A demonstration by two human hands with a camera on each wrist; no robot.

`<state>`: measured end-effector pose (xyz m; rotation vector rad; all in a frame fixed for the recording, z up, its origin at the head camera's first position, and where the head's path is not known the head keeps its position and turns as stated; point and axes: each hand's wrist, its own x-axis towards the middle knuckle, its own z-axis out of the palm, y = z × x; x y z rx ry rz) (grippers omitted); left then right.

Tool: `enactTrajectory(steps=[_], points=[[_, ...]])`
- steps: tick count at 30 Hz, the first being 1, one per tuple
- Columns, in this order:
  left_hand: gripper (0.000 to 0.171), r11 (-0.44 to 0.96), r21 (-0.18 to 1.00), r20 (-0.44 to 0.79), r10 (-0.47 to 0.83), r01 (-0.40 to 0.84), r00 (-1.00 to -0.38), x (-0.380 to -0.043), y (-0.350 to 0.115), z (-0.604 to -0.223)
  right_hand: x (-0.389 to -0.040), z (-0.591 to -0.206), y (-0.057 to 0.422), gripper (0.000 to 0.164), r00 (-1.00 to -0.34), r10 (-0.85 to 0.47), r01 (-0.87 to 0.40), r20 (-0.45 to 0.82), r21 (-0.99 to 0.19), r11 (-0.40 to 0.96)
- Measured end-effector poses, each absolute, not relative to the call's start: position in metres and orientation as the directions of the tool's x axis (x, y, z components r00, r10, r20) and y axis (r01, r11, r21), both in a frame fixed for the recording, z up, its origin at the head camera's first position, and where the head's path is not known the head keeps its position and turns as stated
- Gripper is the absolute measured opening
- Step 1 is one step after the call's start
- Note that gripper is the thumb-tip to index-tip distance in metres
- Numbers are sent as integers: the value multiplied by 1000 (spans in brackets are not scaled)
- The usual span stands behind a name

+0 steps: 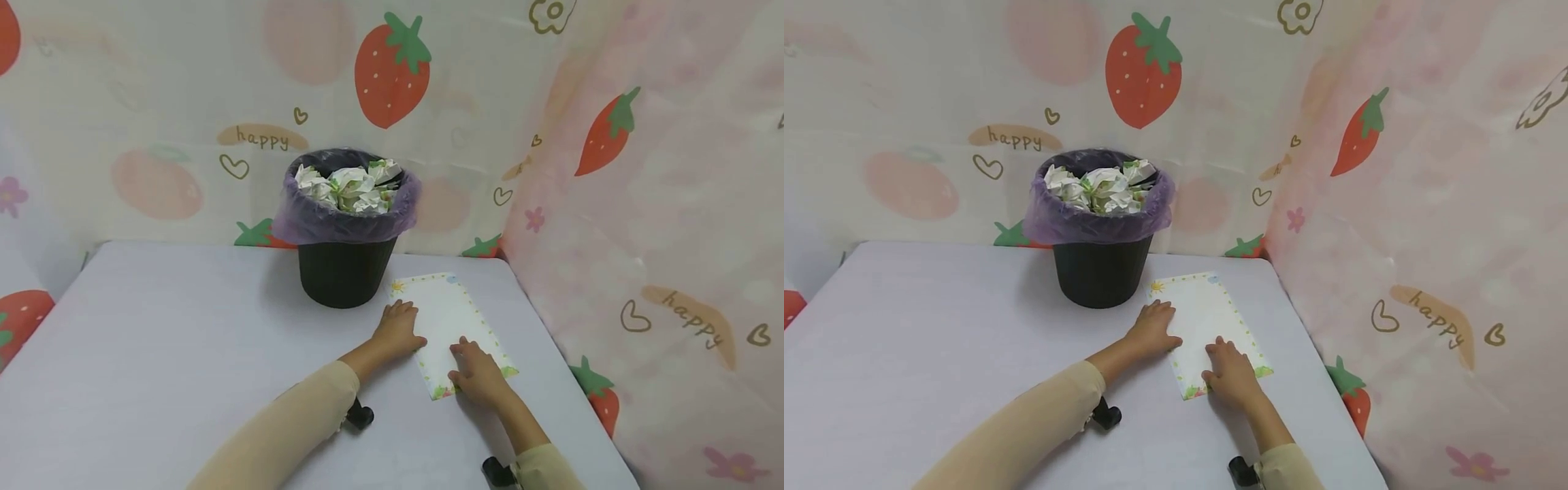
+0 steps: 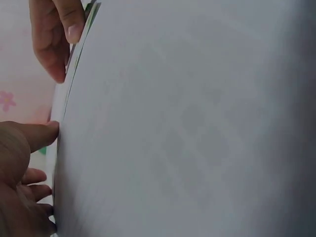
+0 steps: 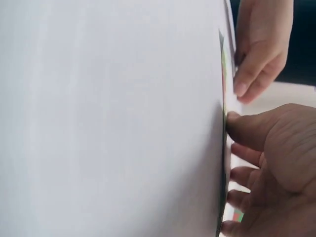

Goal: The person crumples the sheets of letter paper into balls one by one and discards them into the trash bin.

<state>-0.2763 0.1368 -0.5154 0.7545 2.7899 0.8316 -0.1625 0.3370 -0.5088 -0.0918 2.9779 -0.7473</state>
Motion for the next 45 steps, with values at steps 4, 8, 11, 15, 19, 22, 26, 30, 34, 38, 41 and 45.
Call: enactTrajectory(steps=[4, 8, 11, 15, 19, 22, 26, 30, 34, 38, 41, 45], points=[[79, 750, 504, -18, 506, 429, -863, -275, 133, -513, -155, -504, 328, 53, -998, -60, -42, -31, -412, 910], [81, 750, 476, -59, 549, 460, -834, -270, 133, -515, -152, -500, 331, 51, -998, -62, -44, -31, -403, 914], [81, 750, 452, -87, 575, 482, -813, -268, 132, -515, -160, -496, 340, 49, -996, -81, -55, -34, -469, 881], [81, 752, 417, -118, 602, 511, -790, -269, 126, -513, -184, -489, 354, 47, -989, -147, -134, 13, -497, 857], [81, 741, 384, -152, 639, 551, -754, -272, 116, -512, -210, -486, 366, 48, -982, -186, -179, 33, -477, 861], [80, 725, 374, -189, 670, 578, -718, -273, 109, -512, -223, -486, 372, 50, -987, -157, -116, -36, -510, 852], [80, 706, 363, -232, 700, 608, -675, -270, 99, -509, -235, -491, 379, 55, -989, -106, -31, -106, -543, 839], [78, 700, 321, -270, 713, 638, -647, -266, 91, -501, -244, -498, 379, 62, -989, -91, -12, -118, -549, 836], [77, 699, 308, -288, 715, 645, -638, -262, 84, -496, -249, -504, 375, 65, -989, -88, -13, -122, -514, 858], [77, 715, 307, -275, 699, 629, -660, -255, 75, -496, -250, -504, 366, 66, -987, -83, -2, -140, -502, 865], [85, 730, 305, -282, 683, 612, -674, -243, 65, -497, -247, -503, 362, 66, -984, -77, 14, -160, -502, 865], [100, 744, 304, -306, 668, 595, -678, -224, 51, -492, -243, -501, 362, 65, -981, -55, 50, -185, -519, 853]])
